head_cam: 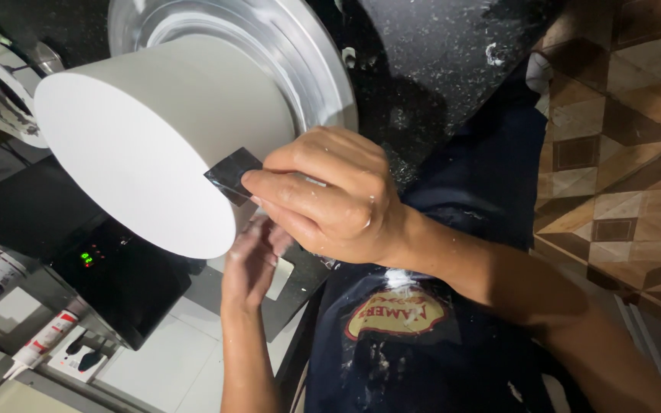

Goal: Smoothing and refining the frosting on a cake using a spatula and a plastic scraper on a rotating turntable.

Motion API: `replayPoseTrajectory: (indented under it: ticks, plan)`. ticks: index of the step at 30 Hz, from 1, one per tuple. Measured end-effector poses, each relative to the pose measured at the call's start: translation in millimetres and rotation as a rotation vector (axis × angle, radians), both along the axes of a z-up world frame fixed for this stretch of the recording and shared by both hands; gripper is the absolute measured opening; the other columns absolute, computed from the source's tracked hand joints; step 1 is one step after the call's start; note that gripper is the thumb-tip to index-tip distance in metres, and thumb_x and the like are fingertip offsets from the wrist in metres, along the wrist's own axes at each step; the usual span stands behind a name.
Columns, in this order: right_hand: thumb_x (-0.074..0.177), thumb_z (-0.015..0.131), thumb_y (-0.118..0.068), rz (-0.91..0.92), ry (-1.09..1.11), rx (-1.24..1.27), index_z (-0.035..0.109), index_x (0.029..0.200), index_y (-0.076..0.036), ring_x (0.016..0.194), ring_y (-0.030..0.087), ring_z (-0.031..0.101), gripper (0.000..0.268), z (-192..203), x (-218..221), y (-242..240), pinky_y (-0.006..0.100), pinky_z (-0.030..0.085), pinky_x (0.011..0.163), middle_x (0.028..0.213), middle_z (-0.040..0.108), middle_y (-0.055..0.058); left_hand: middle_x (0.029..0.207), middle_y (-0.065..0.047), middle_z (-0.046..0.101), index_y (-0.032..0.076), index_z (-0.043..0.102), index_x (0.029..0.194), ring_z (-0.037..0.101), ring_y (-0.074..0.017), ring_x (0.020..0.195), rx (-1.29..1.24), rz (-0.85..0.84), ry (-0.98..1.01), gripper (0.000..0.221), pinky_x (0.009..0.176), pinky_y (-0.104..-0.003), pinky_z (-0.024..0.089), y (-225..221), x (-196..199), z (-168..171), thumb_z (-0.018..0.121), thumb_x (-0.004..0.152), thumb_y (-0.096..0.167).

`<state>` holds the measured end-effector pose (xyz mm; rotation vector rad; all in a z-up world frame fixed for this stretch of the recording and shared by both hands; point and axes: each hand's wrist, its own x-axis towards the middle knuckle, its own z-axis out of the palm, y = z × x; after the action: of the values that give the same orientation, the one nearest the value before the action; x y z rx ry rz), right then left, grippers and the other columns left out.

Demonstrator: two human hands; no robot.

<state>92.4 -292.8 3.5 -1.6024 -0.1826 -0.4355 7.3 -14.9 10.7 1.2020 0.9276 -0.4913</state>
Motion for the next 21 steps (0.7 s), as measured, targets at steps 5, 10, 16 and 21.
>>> replayPoseTrajectory:
  ticks: [5,10,16,21]
  plan:
    - [0.088,0.084,-0.001,0.011,-0.004,-0.001,0.075,0.104,-0.002,0.083,0.019,0.068,0.018,1,-1,-1,0.033,0.054,0.072,0.095,0.068,0.006,0.121,-0.015,0.067,0.002,0.051,0.136,0.069,-0.0255,0.109,-0.036,-0.426,0.196,0.053,0.089,-0.037,0.058,1,1,2,0.064,0.09,0.024]
    - [0.089,0.084,0.0,0.005,-0.004,-0.006,0.075,0.104,-0.002,0.082,0.019,0.068,0.017,2,-1,-2,0.032,0.053,0.07,0.094,0.068,0.006,0.11,-0.014,0.066,-0.007,0.057,0.128,0.063,-0.0174,0.075,0.172,-0.121,0.161,0.04,0.064,-0.032,0.052,23,-14,-10,0.062,0.103,0.025]
    - [0.091,0.083,0.0,-0.008,-0.007,0.0,0.075,0.105,-0.002,0.085,0.019,0.069,0.017,1,-3,-1,0.029,0.054,0.067,0.096,0.068,0.006,0.1,-0.011,0.06,0.005,0.052,0.129,0.058,-0.0136,0.058,0.023,-0.296,0.134,0.039,0.047,-0.027,0.045,13,-12,-3,0.068,0.096,0.02]
    - [0.09,0.084,0.0,0.011,-0.001,-0.002,0.075,0.104,-0.002,0.081,0.018,0.068,0.017,1,-3,-2,0.032,0.052,0.069,0.094,0.068,0.006,0.102,-0.012,0.063,0.002,0.057,0.128,0.066,-0.0188,0.06,0.069,-0.491,0.25,0.042,0.049,-0.027,0.049,10,-7,-2,0.064,0.094,0.025]
